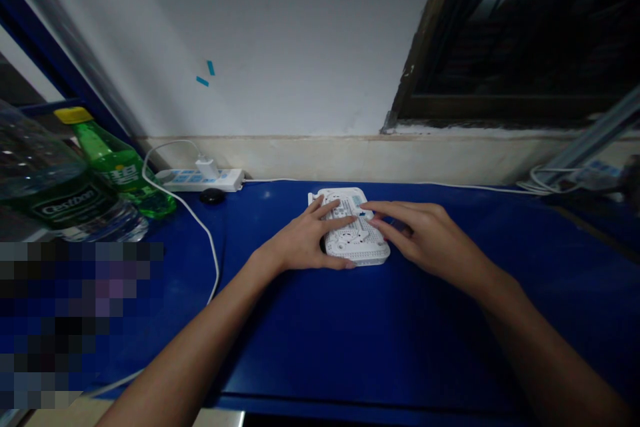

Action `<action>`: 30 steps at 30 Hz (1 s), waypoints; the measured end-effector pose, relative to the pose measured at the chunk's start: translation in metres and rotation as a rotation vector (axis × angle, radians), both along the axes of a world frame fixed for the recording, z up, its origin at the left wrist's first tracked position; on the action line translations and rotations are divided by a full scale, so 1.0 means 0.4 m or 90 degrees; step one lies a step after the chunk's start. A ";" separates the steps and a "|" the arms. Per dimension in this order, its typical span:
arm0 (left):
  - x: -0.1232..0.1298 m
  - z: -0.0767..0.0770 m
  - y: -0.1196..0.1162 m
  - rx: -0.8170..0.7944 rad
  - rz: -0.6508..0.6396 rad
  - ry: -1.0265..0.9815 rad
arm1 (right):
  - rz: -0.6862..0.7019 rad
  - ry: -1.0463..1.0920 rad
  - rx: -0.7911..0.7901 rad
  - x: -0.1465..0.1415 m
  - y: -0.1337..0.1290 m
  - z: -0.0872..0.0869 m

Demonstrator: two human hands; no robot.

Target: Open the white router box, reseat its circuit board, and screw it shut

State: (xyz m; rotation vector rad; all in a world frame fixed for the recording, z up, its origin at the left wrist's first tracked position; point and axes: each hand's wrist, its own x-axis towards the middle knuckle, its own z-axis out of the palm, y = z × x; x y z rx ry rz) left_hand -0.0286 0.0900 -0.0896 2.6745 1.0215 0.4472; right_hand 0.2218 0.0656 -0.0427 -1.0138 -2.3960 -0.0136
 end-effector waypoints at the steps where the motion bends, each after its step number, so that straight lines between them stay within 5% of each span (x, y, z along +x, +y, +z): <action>1: 0.000 -0.001 0.000 0.001 0.002 0.000 | 0.000 0.001 -0.001 0.000 0.000 -0.001; 30: 0.001 -0.007 0.002 0.029 -0.012 -0.003 | -0.041 -0.009 -0.053 -0.002 -0.014 0.006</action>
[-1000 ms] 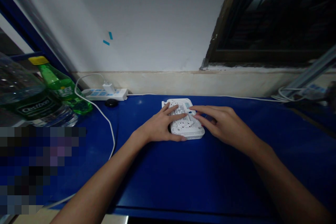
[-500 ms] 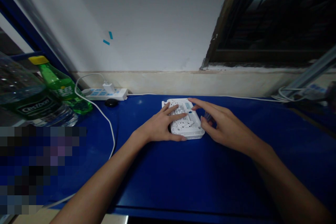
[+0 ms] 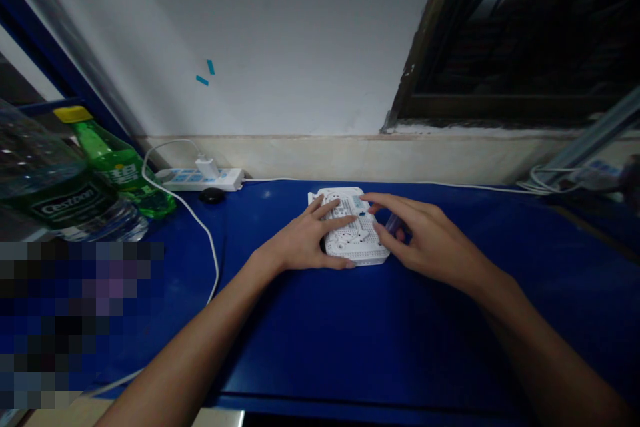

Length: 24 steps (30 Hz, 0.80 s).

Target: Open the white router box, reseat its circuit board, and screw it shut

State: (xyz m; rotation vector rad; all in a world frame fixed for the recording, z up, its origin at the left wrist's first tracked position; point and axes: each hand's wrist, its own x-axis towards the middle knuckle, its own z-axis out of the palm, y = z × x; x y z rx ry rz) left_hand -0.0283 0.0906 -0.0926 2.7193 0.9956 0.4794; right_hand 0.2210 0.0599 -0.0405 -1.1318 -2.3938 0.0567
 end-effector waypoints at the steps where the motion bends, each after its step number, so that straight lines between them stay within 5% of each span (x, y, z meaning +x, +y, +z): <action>1: 0.000 0.001 -0.001 -0.003 0.000 0.000 | 0.003 -0.001 0.008 0.000 0.003 -0.004; 24: -0.002 -0.003 0.001 -0.006 0.000 -0.004 | 0.023 0.038 0.028 -0.009 -0.001 0.004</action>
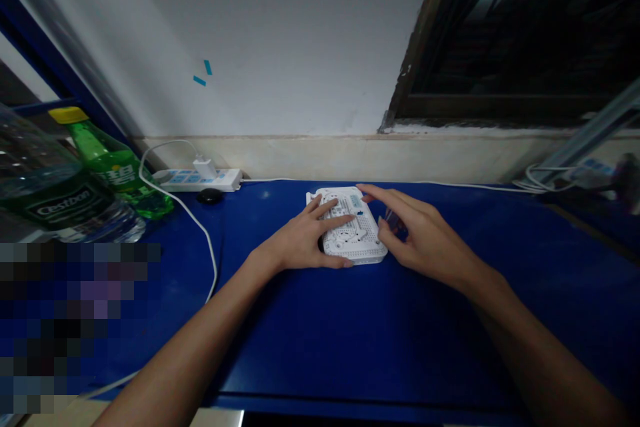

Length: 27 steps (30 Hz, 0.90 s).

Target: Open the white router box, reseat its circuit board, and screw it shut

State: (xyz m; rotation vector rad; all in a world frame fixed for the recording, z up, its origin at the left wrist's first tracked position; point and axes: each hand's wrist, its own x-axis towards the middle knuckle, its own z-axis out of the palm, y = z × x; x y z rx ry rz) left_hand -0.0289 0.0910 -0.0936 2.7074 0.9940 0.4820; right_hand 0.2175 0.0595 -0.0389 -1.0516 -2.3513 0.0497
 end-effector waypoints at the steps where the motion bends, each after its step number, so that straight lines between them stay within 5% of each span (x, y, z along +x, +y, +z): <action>1: 0.000 0.000 0.000 -0.002 -0.002 -0.002 | 0.000 -0.007 -0.006 0.000 -0.002 0.002; 27: 0.000 0.002 -0.002 -0.016 0.007 -0.008 | -0.008 -0.008 -0.006 0.002 0.000 0.000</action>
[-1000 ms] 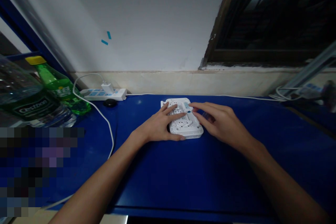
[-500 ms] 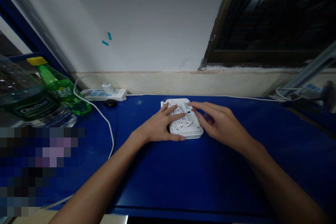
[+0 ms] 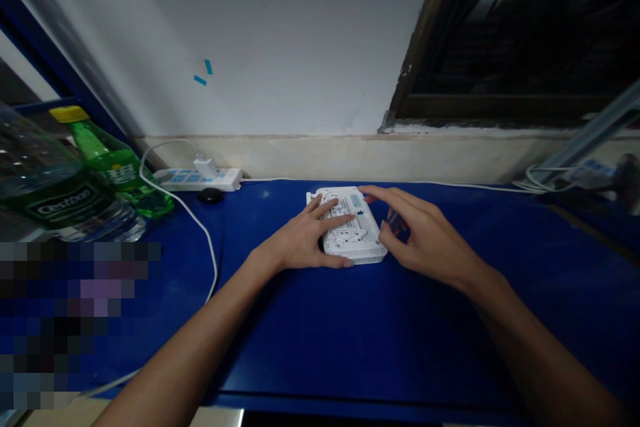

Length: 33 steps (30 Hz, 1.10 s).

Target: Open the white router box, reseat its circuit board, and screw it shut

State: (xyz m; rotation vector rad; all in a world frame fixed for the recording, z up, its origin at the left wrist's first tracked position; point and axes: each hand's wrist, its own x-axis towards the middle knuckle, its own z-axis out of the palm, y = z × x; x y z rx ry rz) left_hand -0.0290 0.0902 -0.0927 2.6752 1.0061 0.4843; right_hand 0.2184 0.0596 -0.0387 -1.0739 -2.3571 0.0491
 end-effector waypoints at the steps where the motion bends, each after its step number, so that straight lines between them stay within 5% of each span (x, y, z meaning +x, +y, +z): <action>1: 0.000 -0.001 0.000 0.002 -0.003 -0.001 | -0.005 -0.006 0.002 0.000 0.000 0.000; 33: -0.003 -0.005 -0.001 0.009 0.010 0.023 | -0.005 0.069 -0.007 0.001 0.005 -0.003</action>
